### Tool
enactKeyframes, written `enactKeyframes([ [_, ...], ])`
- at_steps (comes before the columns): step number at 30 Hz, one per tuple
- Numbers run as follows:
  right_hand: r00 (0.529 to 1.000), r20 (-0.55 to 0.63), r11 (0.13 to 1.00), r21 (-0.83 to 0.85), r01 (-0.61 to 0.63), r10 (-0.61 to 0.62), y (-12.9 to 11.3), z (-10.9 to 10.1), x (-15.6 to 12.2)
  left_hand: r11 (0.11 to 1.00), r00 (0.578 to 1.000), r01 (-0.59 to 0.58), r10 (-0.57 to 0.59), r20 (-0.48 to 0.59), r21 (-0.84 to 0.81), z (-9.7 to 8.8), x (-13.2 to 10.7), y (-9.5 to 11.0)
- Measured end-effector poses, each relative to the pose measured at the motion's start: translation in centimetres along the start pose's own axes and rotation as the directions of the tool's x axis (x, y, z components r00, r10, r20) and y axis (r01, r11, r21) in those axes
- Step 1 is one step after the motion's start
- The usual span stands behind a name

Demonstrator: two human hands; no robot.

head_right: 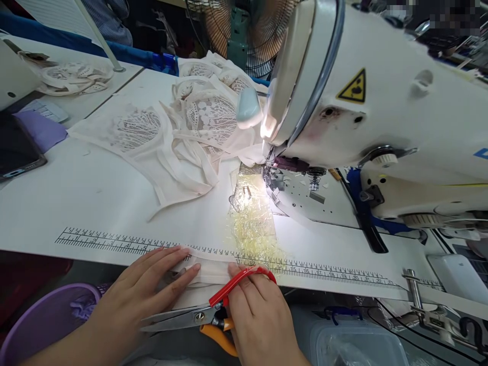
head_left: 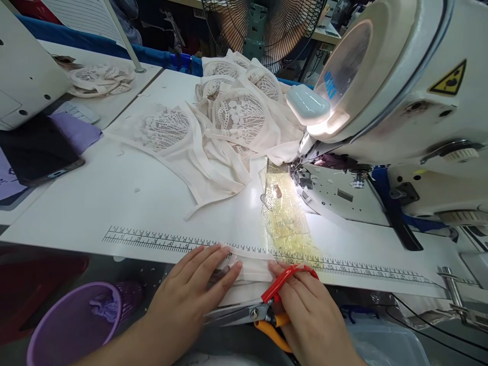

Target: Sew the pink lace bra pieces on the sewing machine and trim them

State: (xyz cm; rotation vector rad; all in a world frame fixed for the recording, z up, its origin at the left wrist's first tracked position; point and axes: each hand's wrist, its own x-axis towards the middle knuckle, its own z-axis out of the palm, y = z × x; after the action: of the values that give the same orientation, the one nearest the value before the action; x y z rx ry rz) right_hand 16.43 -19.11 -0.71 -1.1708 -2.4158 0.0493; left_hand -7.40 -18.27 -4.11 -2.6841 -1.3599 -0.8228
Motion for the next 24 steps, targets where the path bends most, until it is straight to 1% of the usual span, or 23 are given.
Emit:
enactKeyframes([
  [7,1.000,-0.007,1.000,0.018,-0.007,0.007,-0.1,0.0,0.0,0.999,0.999,0.033,-0.033,0.035,0.003,0.0,-0.3,0.2],
  [11,1.000,-0.009,0.999,0.013,-0.029,0.030,-0.2,0.2,0.1,0.999,0.999,0.041,-0.042,0.025,0.009,0.2,-0.3,0.2],
  [16,0.997,-0.008,0.997,0.013,-0.071,0.071,-0.3,0.5,0.3,0.998,0.999,0.048,-0.047,0.025,-0.045,0.3,-0.1,-0.1],
  [18,0.996,-0.013,0.996,0.022,-0.083,0.084,-0.3,0.6,0.4,1.000,0.999,0.006,-0.005,0.046,-0.019,0.2,0.0,-0.7],
  [20,0.996,-0.017,0.996,0.030,-0.088,0.088,-0.3,0.5,0.5,0.993,0.991,-0.104,0.099,0.088,0.051,0.0,0.0,-1.4],
  [22,0.995,-0.032,0.995,0.037,-0.095,0.096,-0.3,0.4,0.6,0.973,0.972,-0.207,0.193,0.135,0.105,-0.1,0.1,-2.1],
  [24,0.993,-0.051,0.993,0.045,-0.107,0.110,-0.4,0.4,0.7,0.966,0.965,-0.231,0.212,0.155,0.117,-0.2,0.2,-2.3],
])
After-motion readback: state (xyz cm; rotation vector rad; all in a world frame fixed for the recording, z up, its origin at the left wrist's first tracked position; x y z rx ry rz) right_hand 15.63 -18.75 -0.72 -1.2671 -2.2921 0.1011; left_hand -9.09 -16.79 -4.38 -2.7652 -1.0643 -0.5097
